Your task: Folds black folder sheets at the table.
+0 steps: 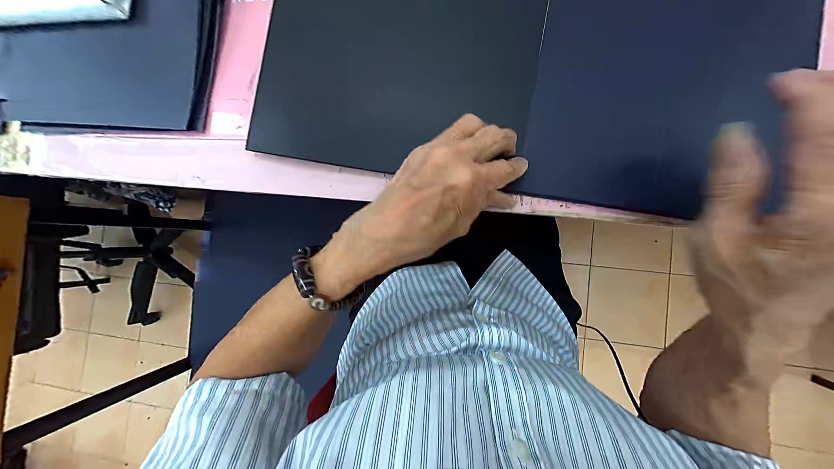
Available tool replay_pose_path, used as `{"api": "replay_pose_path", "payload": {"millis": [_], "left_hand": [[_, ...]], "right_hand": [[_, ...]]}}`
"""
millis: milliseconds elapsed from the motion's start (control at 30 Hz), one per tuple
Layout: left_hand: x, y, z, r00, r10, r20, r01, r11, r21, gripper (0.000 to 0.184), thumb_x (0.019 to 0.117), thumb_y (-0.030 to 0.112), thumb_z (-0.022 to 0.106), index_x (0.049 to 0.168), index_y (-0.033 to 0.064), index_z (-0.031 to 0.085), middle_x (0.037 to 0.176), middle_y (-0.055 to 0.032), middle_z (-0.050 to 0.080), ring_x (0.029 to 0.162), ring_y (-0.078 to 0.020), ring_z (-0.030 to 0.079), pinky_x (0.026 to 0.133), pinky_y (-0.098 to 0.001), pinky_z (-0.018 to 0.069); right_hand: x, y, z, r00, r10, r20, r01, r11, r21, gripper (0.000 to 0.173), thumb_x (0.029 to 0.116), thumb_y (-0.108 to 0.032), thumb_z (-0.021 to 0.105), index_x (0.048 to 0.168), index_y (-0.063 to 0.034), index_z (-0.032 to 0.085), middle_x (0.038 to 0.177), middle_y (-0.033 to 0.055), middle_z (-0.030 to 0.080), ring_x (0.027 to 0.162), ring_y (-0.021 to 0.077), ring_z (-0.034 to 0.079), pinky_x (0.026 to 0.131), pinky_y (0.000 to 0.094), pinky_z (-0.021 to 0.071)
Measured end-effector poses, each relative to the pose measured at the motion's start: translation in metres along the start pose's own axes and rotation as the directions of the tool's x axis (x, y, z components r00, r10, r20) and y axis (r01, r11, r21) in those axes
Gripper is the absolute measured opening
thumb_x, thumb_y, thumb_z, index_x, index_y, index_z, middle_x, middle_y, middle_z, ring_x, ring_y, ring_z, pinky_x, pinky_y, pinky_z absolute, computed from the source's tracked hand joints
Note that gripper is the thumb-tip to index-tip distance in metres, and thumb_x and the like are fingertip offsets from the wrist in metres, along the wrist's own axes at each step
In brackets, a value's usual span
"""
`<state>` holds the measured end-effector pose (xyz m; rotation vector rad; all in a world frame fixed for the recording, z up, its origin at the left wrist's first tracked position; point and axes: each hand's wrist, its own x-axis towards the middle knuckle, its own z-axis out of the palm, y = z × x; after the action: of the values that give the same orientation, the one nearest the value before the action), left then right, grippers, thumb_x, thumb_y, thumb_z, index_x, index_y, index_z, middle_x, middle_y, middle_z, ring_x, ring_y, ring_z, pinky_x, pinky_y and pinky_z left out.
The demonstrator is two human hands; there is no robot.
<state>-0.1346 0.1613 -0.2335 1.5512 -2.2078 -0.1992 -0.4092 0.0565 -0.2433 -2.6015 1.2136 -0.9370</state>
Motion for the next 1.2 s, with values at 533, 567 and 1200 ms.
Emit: {"api": "replay_pose_path", "payload": {"millis": [533,567,1200], "left_hand": [[-0.023,-0.009,0.005,0.991,-0.115,-0.062,0.105,0.984,-0.143,0.033,0.1009,0.019,0.059,0.129,0.0079,0.072,0.143,-0.0093,0.063,0.147,-0.0336,0.042,0.121,-0.0707,0.0126],[-0.022,-0.008,0.005,0.990,-0.123,-0.067,0.112,0.982,-0.154,0.032,0.1004,0.018,0.059,0.128,0.0081,0.073,0.141,-0.0093,0.064,0.147,-0.0347,0.043,0.121,-0.0713,0.0130],[-0.017,-0.008,0.028,0.973,-0.088,-0.214,0.092,0.996,0.006,0.027,0.0977,0.020,0.060,0.117,0.0139,0.078,0.138,-0.0133,0.065,0.143,-0.0546,0.038,0.104,-0.0870,0.0159]], "right_hand": [[0.007,-0.029,0.051,0.920,-0.315,0.234,0.307,0.949,0.068,0.053,0.1086,-0.043,0.044,0.148,-0.0096,0.056,0.157,0.0110,0.049,0.149,0.0326,0.040,0.123,0.0628,0.0158],[0.007,-0.028,0.052,0.920,-0.320,0.228,0.310,0.948,0.076,0.052,0.1083,-0.042,0.045,0.147,-0.0100,0.058,0.157,0.0103,0.050,0.149,0.0329,0.040,0.122,0.0624,0.0161],[0.007,-0.020,0.058,0.894,-0.425,0.143,0.400,0.900,0.171,0.046,0.1045,-0.043,0.055,0.132,-0.0101,0.071,0.145,0.0075,0.062,0.140,0.0262,0.052,0.121,0.0551,0.0253]]}}
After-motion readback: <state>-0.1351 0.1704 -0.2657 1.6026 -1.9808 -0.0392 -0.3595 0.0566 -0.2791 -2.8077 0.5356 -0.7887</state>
